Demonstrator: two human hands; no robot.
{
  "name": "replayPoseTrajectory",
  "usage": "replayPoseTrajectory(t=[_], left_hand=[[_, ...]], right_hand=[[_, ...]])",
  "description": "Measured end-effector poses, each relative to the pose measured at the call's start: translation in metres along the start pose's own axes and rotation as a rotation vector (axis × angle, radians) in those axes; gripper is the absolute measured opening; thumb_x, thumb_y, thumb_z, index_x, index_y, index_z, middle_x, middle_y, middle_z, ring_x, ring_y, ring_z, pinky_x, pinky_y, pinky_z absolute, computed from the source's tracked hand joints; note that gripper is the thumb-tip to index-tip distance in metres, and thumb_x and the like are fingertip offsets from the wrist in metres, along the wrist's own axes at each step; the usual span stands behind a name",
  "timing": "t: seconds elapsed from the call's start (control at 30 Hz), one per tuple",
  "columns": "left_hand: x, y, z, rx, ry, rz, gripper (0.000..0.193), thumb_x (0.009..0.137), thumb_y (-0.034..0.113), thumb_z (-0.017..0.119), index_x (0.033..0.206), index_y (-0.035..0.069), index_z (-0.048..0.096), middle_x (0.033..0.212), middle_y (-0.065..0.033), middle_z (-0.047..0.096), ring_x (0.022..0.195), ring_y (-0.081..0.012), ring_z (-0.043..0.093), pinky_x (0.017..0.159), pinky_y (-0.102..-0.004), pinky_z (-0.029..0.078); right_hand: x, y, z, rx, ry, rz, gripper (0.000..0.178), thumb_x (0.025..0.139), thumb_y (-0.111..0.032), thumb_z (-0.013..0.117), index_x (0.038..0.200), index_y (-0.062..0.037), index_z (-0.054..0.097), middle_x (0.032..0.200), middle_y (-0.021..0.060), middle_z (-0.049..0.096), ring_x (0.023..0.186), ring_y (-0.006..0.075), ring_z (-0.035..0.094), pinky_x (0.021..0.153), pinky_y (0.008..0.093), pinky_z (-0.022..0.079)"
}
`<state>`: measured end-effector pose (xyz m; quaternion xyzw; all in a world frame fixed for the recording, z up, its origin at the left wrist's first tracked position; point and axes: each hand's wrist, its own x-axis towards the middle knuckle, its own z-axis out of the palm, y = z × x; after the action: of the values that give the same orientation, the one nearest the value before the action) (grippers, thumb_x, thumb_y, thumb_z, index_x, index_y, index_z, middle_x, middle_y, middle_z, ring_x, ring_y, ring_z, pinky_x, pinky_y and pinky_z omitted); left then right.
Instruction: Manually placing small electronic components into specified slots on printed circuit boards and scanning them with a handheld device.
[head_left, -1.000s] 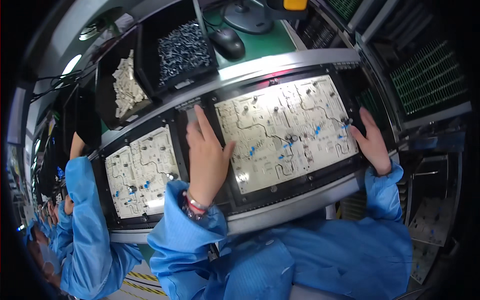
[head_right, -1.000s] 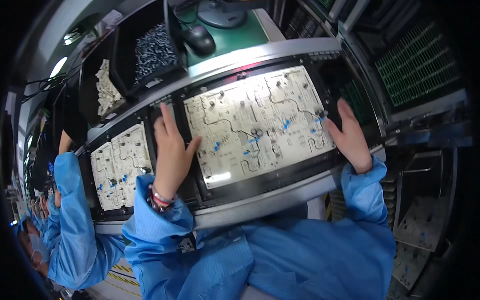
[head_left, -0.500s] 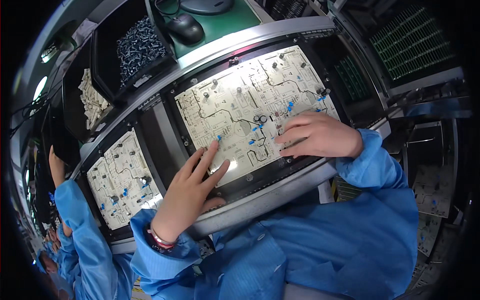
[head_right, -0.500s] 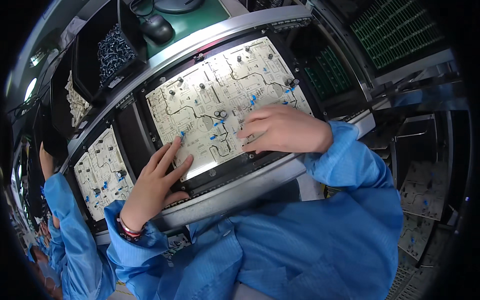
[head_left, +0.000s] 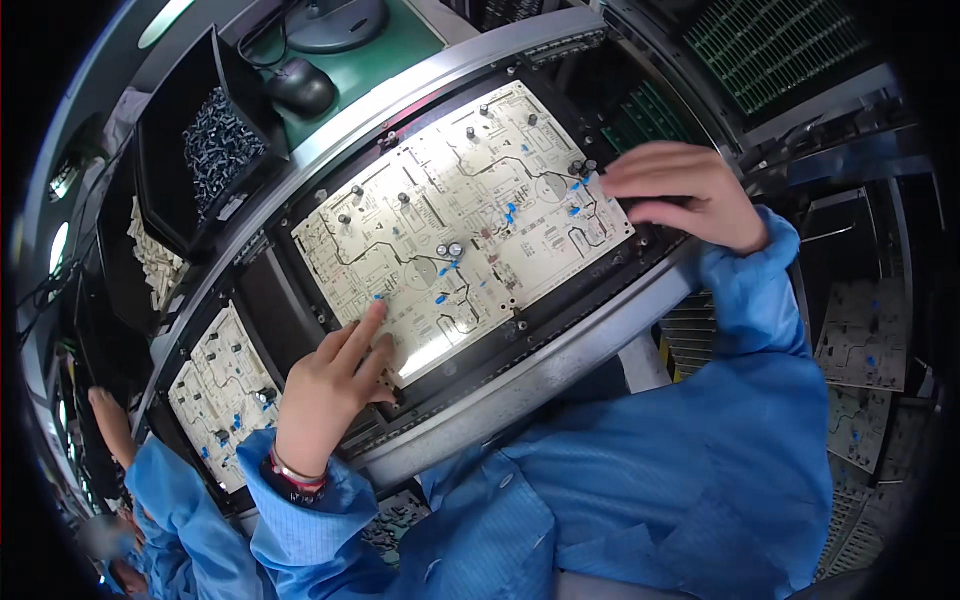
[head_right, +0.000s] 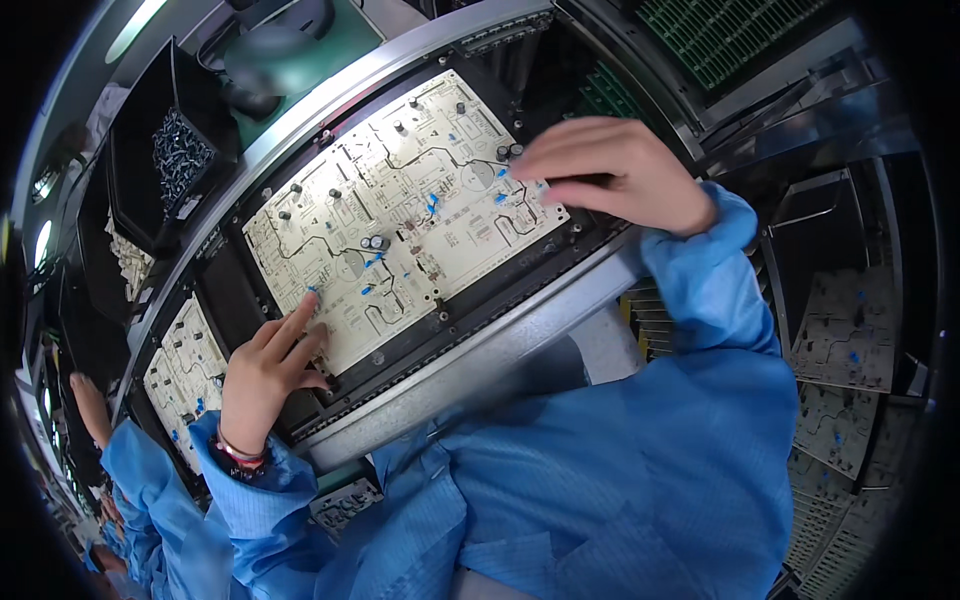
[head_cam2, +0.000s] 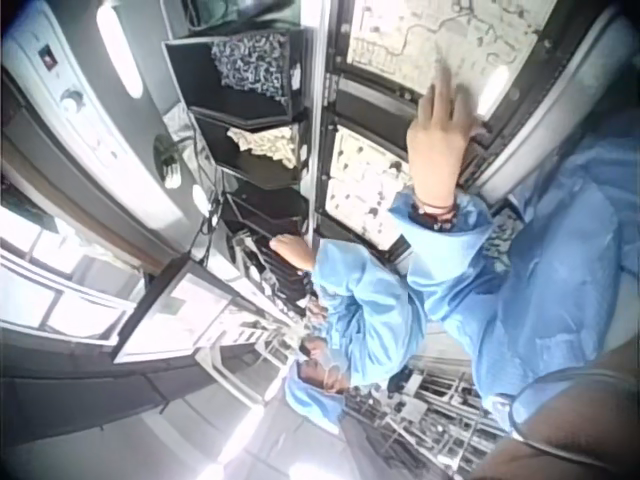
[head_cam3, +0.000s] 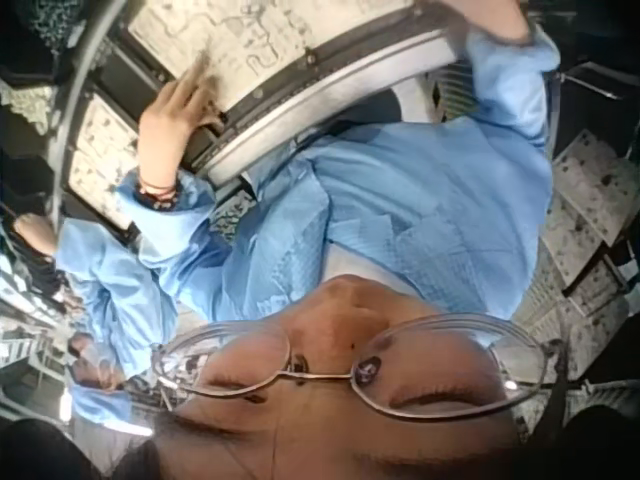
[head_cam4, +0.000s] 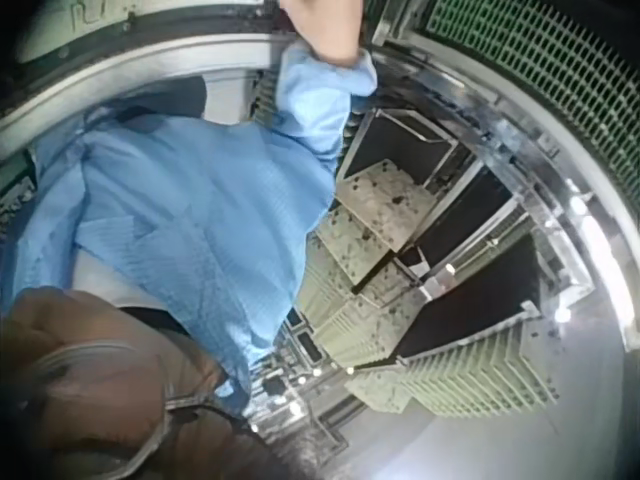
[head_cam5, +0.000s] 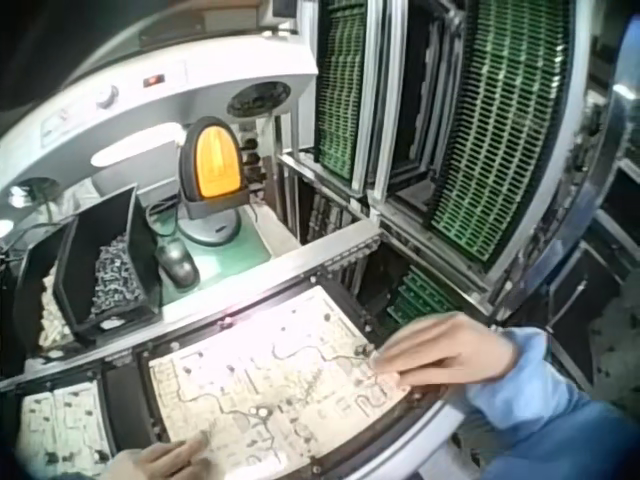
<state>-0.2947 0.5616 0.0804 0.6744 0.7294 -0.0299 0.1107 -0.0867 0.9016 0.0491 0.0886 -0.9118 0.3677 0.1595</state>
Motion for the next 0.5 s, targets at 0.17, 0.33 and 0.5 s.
replayPoseTrajectory(t=[0.17,0.33,0.5], left_hand=[[0.005,-0.001,-0.022,-0.289,0.005,-0.099,0.043,0.066,0.008,0.069,0.108,0.009,0.062,0.129,-0.0072,0.052,0.098,-0.0278,0.058,0.077,-0.0344,0.051],[0.026,-0.044,-0.011,-0.219,0.374,-0.15,0.036,0.075,-0.002,0.059,0.111,0.003,0.059,0.121,-0.0148,0.055,0.104,-0.0344,0.054,0.087,-0.0372,0.046],[0.041,-0.076,0.02,-0.039,0.501,-0.249,0.039,0.077,-0.001,0.057,0.116,0.001,0.054,0.125,-0.0184,0.05,0.111,-0.0358,0.05,0.093,-0.0383,0.043]], right_hand=[[-0.023,0.007,0.011,0.067,-0.247,0.149,0.04,0.067,-0.022,0.076,0.102,-0.0063,0.067,0.124,0.0111,0.053,0.114,0.0324,0.046,0.098,0.0451,0.035],[-0.026,0.008,0.02,-0.196,-0.162,0.038,0.023,0.069,-0.015,0.072,0.091,-0.0083,0.069,0.112,0.0091,0.06,0.103,0.0294,0.054,0.098,0.0467,0.035],[-0.017,-0.007,0.032,-0.368,-0.107,0.041,0.022,0.068,-0.003,0.065,0.089,-0.0092,0.068,0.102,0.0071,0.064,0.099,0.0252,0.059,0.105,0.05,0.031]])
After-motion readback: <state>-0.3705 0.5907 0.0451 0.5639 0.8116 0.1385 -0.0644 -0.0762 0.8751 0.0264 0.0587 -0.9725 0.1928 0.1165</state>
